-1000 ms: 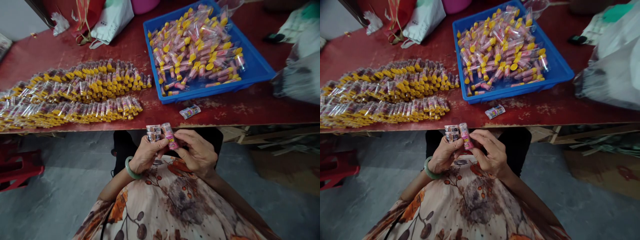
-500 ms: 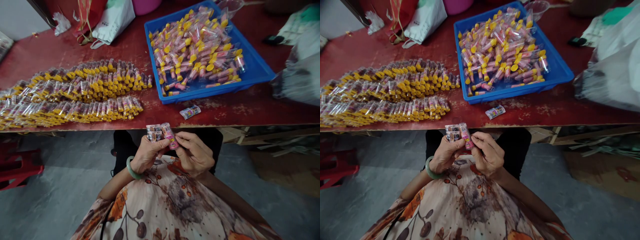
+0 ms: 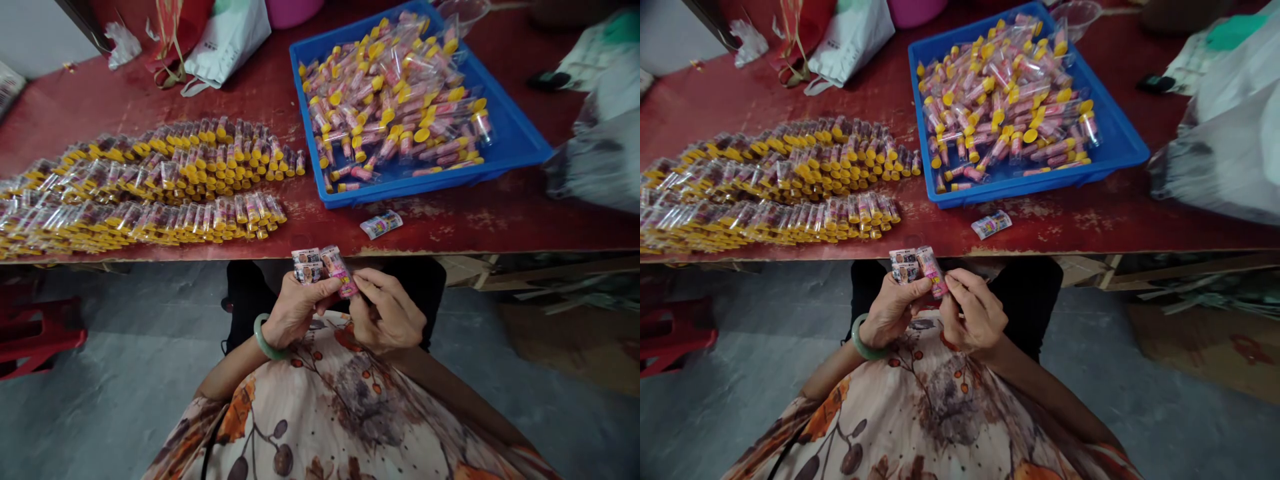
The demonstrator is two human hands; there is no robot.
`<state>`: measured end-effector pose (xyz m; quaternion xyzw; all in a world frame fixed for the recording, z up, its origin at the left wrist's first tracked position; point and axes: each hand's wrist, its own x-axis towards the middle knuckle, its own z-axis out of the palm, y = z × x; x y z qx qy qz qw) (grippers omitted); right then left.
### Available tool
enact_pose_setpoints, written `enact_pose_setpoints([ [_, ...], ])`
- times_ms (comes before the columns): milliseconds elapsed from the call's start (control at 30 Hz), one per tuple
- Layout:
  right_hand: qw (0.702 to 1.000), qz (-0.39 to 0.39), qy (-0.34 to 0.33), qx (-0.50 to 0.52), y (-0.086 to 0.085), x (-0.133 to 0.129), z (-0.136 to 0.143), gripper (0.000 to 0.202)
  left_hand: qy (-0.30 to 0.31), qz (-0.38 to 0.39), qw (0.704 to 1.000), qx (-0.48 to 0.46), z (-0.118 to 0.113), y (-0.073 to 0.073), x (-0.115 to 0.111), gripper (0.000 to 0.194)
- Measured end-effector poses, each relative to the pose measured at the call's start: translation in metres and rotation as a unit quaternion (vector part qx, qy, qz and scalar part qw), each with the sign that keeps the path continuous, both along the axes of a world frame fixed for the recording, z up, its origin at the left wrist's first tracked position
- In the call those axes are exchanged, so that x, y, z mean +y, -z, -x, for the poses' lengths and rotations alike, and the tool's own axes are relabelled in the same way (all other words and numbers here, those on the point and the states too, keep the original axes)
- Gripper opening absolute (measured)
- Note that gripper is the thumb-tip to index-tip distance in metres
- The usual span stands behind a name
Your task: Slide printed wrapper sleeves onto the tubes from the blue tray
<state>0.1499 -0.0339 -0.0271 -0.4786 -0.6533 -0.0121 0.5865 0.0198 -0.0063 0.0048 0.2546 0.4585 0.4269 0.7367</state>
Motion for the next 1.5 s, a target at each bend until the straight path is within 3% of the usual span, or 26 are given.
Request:
enact_pose_setpoints([
  [133,0.998,-0.008,0.031,-0.054,-0.003,-0.003,-0.001,0.034,-0.019,-0.001,1.000,-0.003,0.000,-0.002,0.001,0.033],
  [433,0.999,0.030,-0.035,0.017,0.001,-0.002,-0.006,0.034,0.014,-0.020,1.000,-0.006,0.006,0.001,-0.001,0.029],
  [567,0.999,0.013,-0.034,0.015,0.004,-0.002,-0.005,0.034,0.031,-0.024,0.999,-0.012,0.005,0.003,-0.002,0.029],
  [933,1.000,0.005,0.012,-0.001,-0.009,-0.009,0.002,0.030,0.045,-0.034,0.998,-0.014,0.003,0.006,-0.006,0.035],
  [1233,0.999,0.031,-0.016,0.001,-0.009,-0.008,-0.002,0.034,0.039,-0.035,0.999,-0.011,0.003,0.004,-0.004,0.031],
  [1367,0.989,0.106,-0.097,0.042,-0.011,-0.007,-0.013,0.030,0.041,-0.044,0.998,0.005,0.009,0.006,-0.002,0.027],
  [1500,0.939,0.221,-0.157,0.210,-0.011,-0.001,-0.020,0.021,0.061,-0.065,0.996,0.030,0.014,0.005,-0.001,0.025],
])
